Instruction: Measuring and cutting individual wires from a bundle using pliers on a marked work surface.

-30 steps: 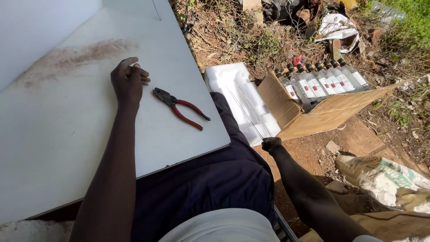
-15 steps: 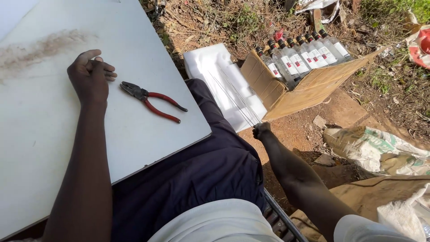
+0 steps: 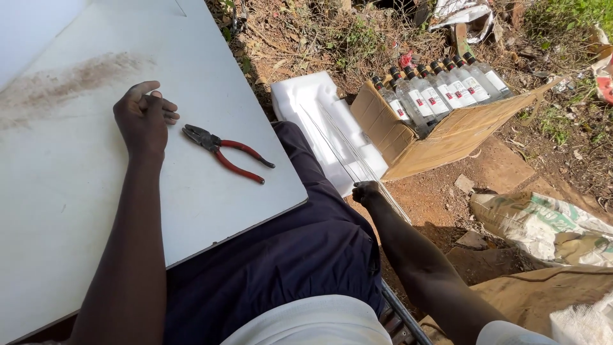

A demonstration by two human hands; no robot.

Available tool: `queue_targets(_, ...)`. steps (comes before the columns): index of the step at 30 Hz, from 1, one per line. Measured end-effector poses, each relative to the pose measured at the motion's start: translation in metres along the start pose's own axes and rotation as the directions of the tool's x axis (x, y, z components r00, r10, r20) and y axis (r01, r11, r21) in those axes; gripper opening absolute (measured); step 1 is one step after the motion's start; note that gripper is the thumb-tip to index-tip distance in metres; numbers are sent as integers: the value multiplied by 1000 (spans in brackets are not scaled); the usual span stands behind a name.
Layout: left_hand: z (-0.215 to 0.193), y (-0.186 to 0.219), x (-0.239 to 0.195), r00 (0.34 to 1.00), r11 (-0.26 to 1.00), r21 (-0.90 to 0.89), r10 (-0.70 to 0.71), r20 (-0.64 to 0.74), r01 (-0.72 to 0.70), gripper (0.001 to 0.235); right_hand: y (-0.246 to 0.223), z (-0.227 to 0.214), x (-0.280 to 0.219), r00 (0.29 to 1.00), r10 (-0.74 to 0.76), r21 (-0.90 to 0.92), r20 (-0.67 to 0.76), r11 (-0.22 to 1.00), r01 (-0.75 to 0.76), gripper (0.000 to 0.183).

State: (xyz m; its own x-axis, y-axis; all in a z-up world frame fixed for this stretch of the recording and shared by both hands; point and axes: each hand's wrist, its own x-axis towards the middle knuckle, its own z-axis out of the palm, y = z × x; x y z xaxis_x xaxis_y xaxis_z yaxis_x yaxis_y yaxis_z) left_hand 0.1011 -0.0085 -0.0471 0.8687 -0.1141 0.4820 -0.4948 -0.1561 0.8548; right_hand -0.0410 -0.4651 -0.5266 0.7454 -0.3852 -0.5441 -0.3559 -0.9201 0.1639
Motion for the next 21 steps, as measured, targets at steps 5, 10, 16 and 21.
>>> queue_targets(5,-4,-1,-4,982,987,11,159,99,-160,26,-13,24,82,943,328,914,53,-397,87,26)
queue_targets(10,-3,4,-6,984,988,-1,156,84,-157,26,-19,-25,-6,957,250,895,145,-447,-18,36)
queue_targets(16,-2,2,-5,988,990,-21,138,75,-137,26,-22,-13,-41,975,182,866,129,-499,-22,46)
queue_targets(21,-2,4,-6,990,991,-23,130,62,-129,26,-14,8,-65,984,137,929,117,-366,-59,35)
